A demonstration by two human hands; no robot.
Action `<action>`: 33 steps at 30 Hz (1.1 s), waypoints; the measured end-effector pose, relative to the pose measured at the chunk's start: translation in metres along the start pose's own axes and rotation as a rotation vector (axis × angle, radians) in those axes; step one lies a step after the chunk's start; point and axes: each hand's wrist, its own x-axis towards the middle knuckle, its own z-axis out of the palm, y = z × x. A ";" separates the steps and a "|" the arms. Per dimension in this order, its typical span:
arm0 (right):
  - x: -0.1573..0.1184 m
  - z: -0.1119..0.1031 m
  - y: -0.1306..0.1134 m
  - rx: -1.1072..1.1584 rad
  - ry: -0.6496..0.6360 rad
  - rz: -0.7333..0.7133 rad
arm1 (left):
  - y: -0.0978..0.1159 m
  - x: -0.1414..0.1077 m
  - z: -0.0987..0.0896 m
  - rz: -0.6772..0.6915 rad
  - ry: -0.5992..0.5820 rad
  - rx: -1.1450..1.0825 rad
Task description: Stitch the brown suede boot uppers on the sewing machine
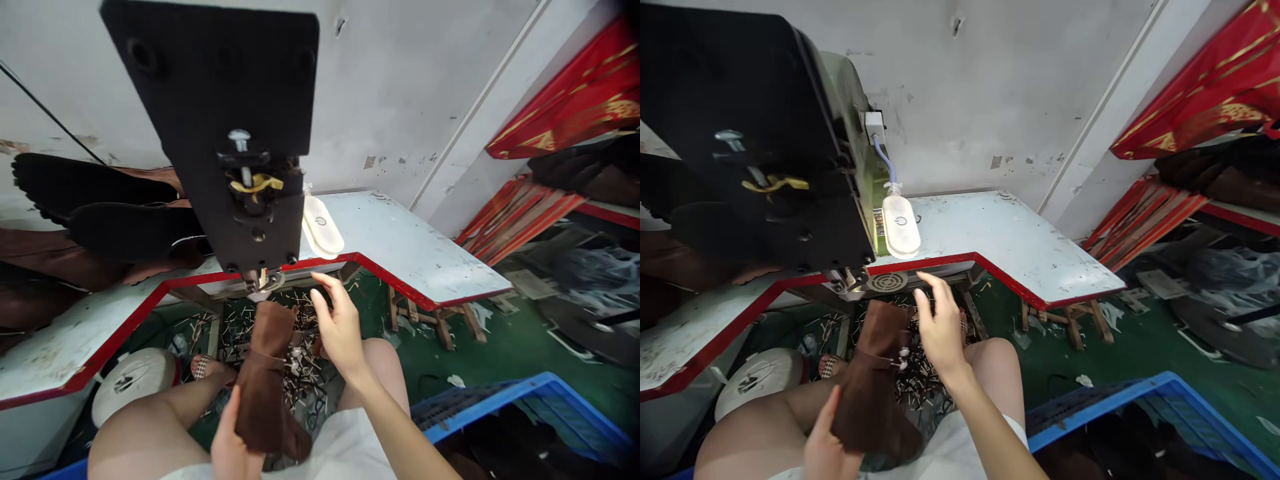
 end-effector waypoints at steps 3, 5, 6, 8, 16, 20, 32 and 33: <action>-0.032 -0.001 0.016 0.024 0.005 0.020 | 0.030 0.010 -0.001 -0.050 -0.063 -0.113; -0.057 0.007 0.023 0.040 -0.073 -0.011 | 0.046 0.010 0.002 -0.139 -0.234 -0.251; -0.068 0.014 0.025 0.046 -0.117 -0.043 | 0.052 0.008 0.004 -0.163 -0.347 -0.319; -0.083 0.029 0.025 0.054 -0.197 -0.122 | 0.057 0.005 0.011 -0.151 -0.555 -0.408; -0.060 0.054 0.012 0.065 -0.439 -0.241 | 0.057 0.000 0.009 -0.044 -0.833 -0.504; -0.036 0.029 -0.004 0.074 -0.679 -0.145 | 0.070 -0.009 0.012 -0.070 -0.863 -0.452; -0.018 0.035 -0.035 0.454 -0.875 0.360 | 0.090 -0.032 0.027 -0.003 -0.609 -0.180; -0.020 0.037 -0.035 0.425 -0.885 0.346 | 0.093 -0.033 0.027 0.036 -0.583 -0.148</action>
